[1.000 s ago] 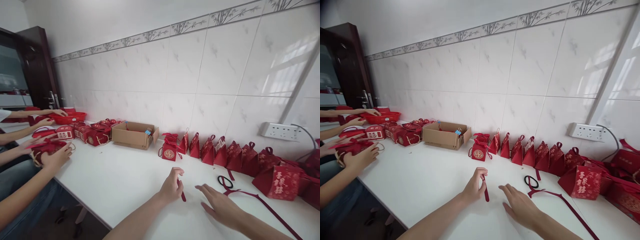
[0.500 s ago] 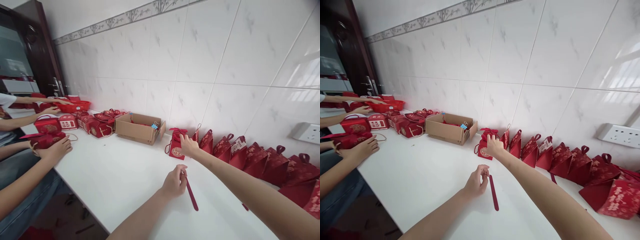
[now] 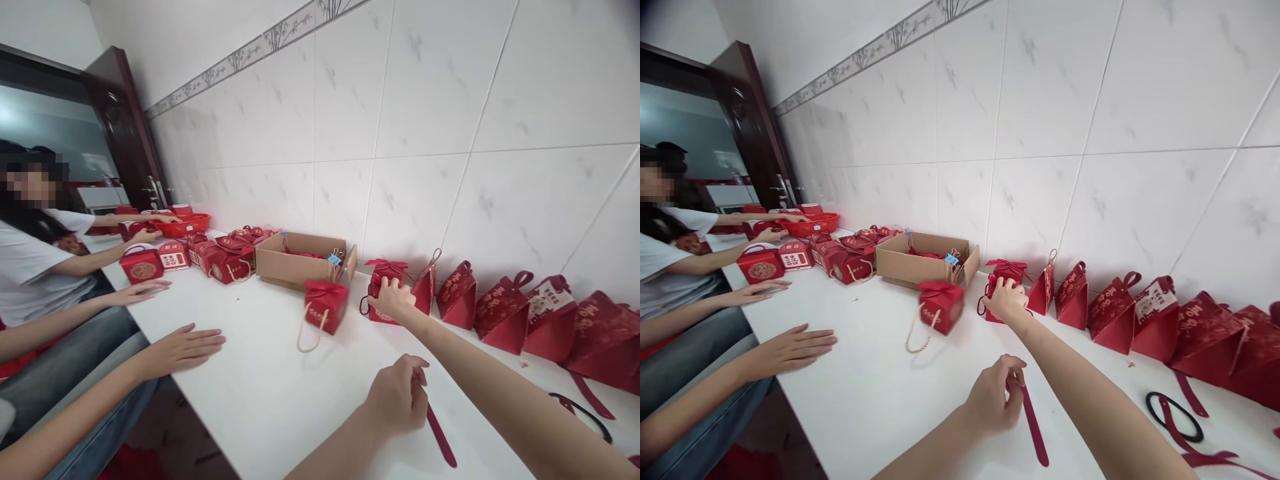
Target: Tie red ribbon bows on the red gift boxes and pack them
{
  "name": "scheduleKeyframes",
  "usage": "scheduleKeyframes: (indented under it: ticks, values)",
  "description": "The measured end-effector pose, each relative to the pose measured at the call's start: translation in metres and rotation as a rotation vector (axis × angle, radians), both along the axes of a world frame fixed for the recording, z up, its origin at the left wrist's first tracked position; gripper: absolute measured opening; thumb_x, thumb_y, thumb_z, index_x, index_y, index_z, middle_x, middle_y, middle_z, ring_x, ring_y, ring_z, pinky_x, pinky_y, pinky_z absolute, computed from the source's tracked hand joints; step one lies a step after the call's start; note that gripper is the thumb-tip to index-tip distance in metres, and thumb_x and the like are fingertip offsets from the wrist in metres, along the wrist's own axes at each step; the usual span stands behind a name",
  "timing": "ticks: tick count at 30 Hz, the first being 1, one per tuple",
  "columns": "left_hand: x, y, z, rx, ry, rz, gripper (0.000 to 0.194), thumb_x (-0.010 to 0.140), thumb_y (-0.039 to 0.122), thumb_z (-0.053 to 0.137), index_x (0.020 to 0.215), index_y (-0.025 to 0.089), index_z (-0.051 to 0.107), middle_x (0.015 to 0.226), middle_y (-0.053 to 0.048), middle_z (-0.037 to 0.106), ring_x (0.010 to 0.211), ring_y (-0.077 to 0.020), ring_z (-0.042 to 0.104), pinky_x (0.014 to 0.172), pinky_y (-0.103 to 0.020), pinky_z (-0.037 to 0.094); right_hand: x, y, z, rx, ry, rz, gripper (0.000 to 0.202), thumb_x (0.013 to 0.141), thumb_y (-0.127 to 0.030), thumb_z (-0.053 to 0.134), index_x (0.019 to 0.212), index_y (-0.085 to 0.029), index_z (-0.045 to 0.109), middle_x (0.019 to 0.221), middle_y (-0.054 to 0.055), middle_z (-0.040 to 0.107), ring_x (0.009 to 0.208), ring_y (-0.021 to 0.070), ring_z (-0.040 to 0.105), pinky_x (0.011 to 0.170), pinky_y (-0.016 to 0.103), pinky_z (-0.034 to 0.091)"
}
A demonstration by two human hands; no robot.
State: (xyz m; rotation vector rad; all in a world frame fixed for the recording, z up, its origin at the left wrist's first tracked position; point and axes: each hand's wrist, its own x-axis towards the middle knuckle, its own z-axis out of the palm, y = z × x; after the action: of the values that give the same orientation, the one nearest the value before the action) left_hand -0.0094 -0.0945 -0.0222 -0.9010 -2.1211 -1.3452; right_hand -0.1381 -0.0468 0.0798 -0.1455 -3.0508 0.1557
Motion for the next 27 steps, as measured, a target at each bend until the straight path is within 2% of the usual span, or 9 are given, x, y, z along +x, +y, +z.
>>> scheduleKeyframes:
  ticks: [4,11,16,21,27]
  values:
    - [-0.001,0.001,0.002,0.016,0.000,-0.002,0.038,0.070,0.005,0.039,0.105,0.018,0.042,0.075,0.000,0.058,0.049,-0.0089,0.047,0.045,-0.020,0.038,0.002,0.013,-0.009,0.013,0.052,0.086,0.059,0.083,-0.049,0.047,0.129,-0.013,0.038,0.127,0.018,0.043,0.115,0.0388,0.044,0.079,0.044,0.044]
    - [-0.002,0.001,0.004,0.038,-0.054,-0.001,0.035,0.070,0.006,0.039,0.102,0.018,0.044,0.074,0.001,0.056,0.049,-0.0086,0.046,0.047,-0.021,0.040,0.022,0.027,-0.011,0.023,0.167,0.284,0.066,0.078,-0.046,0.053,0.133,-0.014,0.033,0.129,0.018,0.042,0.111,0.0339,0.046,0.079,0.040,0.042]
    - [-0.002,-0.001,0.007,0.040,-0.024,-0.015,0.026,0.067,0.005,0.040,0.088,0.019,0.047,0.071,0.001,0.053,0.053,-0.0093,0.048,0.049,-0.021,0.041,0.039,0.017,-0.003,0.022,0.424,0.446,0.065,0.076,-0.044,0.056,0.130,-0.013,0.038,0.136,0.019,0.038,0.114,0.0356,0.042,0.088,0.045,0.035]
    - [-0.002,-0.003,0.011,0.042,-0.073,-0.004,0.023,0.066,0.005,0.040,0.083,0.019,0.047,0.071,0.000,0.052,0.054,-0.0097,0.046,0.048,-0.021,0.038,0.057,0.011,0.008,-0.001,0.642,0.628,0.062,0.080,-0.046,0.053,0.130,-0.014,0.038,0.141,0.020,0.032,0.123,0.0360,0.033,0.094,0.046,0.029]
    - [-0.003,-0.002,0.011,-0.004,-0.111,0.029,0.019,0.066,0.008,0.042,0.081,0.019,0.049,0.066,0.000,0.048,0.054,-0.0116,0.043,0.048,-0.024,0.034,0.083,0.011,0.016,-0.150,0.850,0.784,0.061,0.079,-0.049,0.053,0.126,-0.014,0.035,0.138,0.022,0.032,0.126,0.0329,0.033,0.095,0.047,0.033]
